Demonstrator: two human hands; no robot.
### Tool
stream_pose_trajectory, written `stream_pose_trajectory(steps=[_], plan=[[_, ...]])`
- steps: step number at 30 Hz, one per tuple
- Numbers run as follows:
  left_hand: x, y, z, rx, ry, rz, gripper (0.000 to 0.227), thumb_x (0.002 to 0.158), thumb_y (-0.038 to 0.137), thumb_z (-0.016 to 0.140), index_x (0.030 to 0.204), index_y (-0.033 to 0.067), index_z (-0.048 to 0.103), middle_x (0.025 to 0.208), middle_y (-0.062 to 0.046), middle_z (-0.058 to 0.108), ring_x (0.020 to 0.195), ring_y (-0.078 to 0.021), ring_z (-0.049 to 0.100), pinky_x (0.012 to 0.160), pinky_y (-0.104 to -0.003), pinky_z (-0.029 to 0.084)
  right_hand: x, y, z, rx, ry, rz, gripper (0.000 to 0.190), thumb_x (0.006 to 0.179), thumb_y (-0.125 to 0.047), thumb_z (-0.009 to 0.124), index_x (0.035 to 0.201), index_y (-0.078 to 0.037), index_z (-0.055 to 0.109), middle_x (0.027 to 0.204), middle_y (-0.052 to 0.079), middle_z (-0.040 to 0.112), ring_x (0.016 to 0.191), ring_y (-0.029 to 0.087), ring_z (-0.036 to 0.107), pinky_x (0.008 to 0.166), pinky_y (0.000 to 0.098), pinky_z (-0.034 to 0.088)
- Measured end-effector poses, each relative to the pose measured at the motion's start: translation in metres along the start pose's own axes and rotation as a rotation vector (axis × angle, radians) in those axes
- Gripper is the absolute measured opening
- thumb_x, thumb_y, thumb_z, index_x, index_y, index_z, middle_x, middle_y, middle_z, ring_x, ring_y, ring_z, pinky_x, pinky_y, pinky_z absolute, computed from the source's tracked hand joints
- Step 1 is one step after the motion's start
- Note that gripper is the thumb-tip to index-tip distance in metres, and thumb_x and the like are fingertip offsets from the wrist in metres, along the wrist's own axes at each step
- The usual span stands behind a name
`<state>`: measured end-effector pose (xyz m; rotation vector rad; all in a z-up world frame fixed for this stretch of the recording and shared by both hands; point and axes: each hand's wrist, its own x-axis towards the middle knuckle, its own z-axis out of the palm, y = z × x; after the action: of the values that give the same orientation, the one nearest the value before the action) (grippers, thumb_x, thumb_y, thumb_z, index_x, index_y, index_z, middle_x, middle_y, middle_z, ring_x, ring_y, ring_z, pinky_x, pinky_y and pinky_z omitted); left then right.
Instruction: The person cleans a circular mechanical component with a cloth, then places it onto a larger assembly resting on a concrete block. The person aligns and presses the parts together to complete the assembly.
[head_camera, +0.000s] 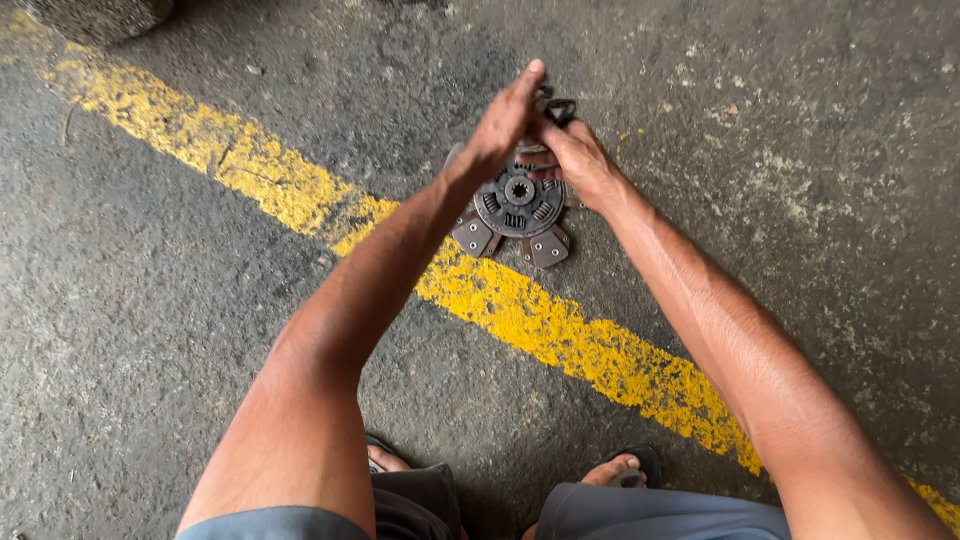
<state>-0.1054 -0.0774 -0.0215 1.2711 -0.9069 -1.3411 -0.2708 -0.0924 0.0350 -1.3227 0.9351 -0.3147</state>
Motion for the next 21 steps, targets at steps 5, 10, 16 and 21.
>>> stream_pose_trajectory(steps=[5,10,16,21], plan=[[0.0,0.024,0.008,-0.341,-0.121,-0.052,0.098,0.096,0.077,0.025,0.16,0.0032,0.035,0.16,-0.023,0.043,0.151,-0.0409,0.038,0.123,-0.056,0.026,0.007,-0.01,-0.013,0.028,0.302,-0.254,0.028,0.105,-0.036,0.061,0.101,-0.009,0.067,0.082,0.0,0.069,0.065,0.009,0.062,0.052,0.0263,0.051],[-0.015,0.038,-0.009,-0.351,-0.063,-0.071,0.097,0.095,0.078,0.023,0.156,0.0039,0.042,0.155,-0.017,0.047,0.143,-0.0332,0.043,0.118,-0.054,0.034,0.012,-0.02,-0.032,-0.212,0.289,-0.326,0.037,0.106,-0.046,0.059,0.098,-0.013,0.074,0.078,-0.002,0.071,0.062,0.006,0.063,0.051,0.0254,0.052],[-0.035,0.038,0.035,-0.399,-0.08,-0.207,0.088,0.101,0.073,0.026,0.151,0.0066,0.056,0.123,-0.02,0.061,0.103,-0.0295,0.05,0.089,-0.047,0.036,0.028,0.002,0.004,-0.387,0.605,-0.168,0.046,0.107,-0.05,0.047,0.095,-0.01,0.067,0.066,0.002,0.061,0.046,0.012,0.05,0.036,0.0316,0.039],[-0.041,0.032,0.033,-0.318,-0.277,-0.033,0.062,0.108,0.051,0.041,0.152,0.0083,0.051,0.142,-0.005,0.062,0.127,-0.0222,0.063,0.104,-0.04,0.051,0.026,0.001,-0.038,-0.261,0.583,-0.199,0.048,0.116,-0.04,0.045,0.1,-0.001,0.066,0.08,0.007,0.067,0.058,0.012,0.062,0.042,0.0293,0.048]])
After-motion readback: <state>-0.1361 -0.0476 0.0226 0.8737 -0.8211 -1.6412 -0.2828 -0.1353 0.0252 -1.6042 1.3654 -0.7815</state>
